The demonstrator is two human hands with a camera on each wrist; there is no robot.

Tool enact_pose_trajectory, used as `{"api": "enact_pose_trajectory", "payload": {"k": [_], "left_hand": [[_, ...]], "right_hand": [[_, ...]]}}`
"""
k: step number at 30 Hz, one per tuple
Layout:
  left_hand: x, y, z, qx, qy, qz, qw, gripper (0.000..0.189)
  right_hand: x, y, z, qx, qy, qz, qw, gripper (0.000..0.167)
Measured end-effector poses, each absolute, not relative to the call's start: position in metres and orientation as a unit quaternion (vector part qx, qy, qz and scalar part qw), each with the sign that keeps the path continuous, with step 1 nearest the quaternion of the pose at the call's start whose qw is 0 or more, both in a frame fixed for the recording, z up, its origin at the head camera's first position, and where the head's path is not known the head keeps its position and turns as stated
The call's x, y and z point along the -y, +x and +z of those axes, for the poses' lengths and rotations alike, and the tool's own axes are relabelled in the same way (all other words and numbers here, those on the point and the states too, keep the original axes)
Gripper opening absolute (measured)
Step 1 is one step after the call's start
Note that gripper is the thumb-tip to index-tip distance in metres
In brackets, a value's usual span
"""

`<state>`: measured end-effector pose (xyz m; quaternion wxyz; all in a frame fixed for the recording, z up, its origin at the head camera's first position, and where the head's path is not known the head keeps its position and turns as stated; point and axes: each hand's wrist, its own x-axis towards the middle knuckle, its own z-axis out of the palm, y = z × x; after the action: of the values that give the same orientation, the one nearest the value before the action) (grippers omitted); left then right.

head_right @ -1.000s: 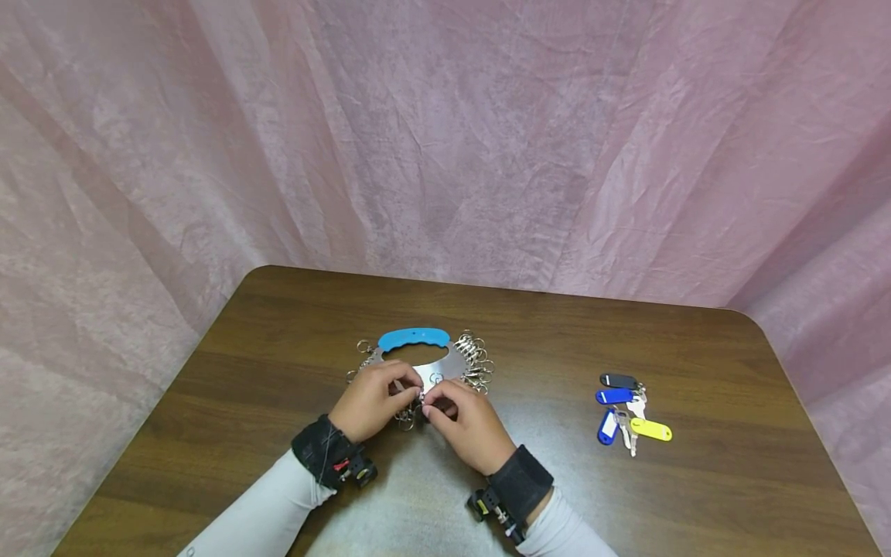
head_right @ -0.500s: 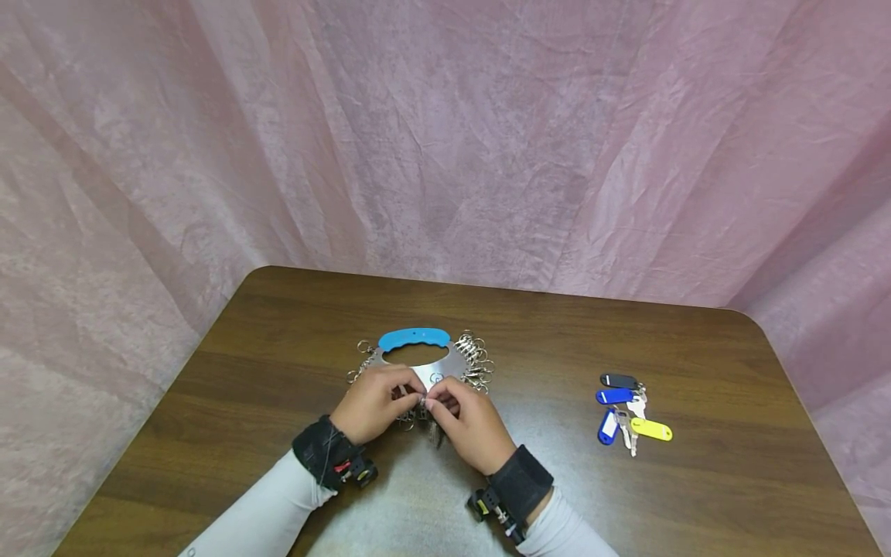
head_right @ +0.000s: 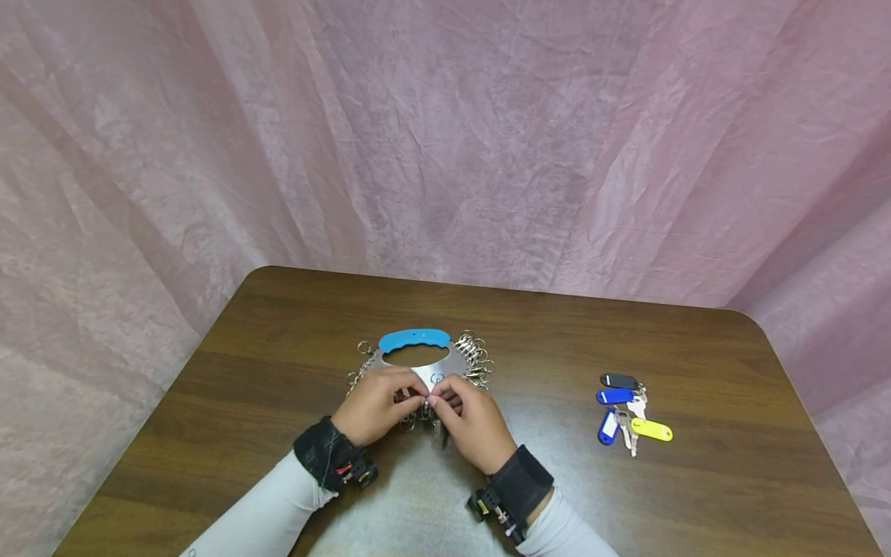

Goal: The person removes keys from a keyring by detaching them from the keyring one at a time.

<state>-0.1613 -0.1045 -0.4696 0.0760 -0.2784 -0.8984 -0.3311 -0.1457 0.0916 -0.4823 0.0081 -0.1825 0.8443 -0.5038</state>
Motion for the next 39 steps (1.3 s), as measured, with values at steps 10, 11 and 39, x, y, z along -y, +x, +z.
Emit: {"api": "enact_pose_trajectory", "payload": {"k": [10, 11, 39], "left_hand": [[0.1045, -0.1625, -0.4726, 0.901, -0.231, -0.363, 0.060, 0.007], [0.1048, -0.1626, -0.4726, 0.900, -0.232, -0.364, 0.063, 0.007], [0.1060, -0.1613, -0.4701, 0.899, -0.278, -0.333, 0.062, 0.009]], "right_hand": [[-0.0900, -0.1459, -0.4823, -0.828, -0.219, -0.515, 0.022, 0.007], [-0.0901, -0.1458, -0.4823, -0.828, -0.224, -0.513, 0.021, 0.007], [-0.0915, -0.1458, -0.4828, -0.837, -0.212, -0.505, 0.014, 0.008]]}}
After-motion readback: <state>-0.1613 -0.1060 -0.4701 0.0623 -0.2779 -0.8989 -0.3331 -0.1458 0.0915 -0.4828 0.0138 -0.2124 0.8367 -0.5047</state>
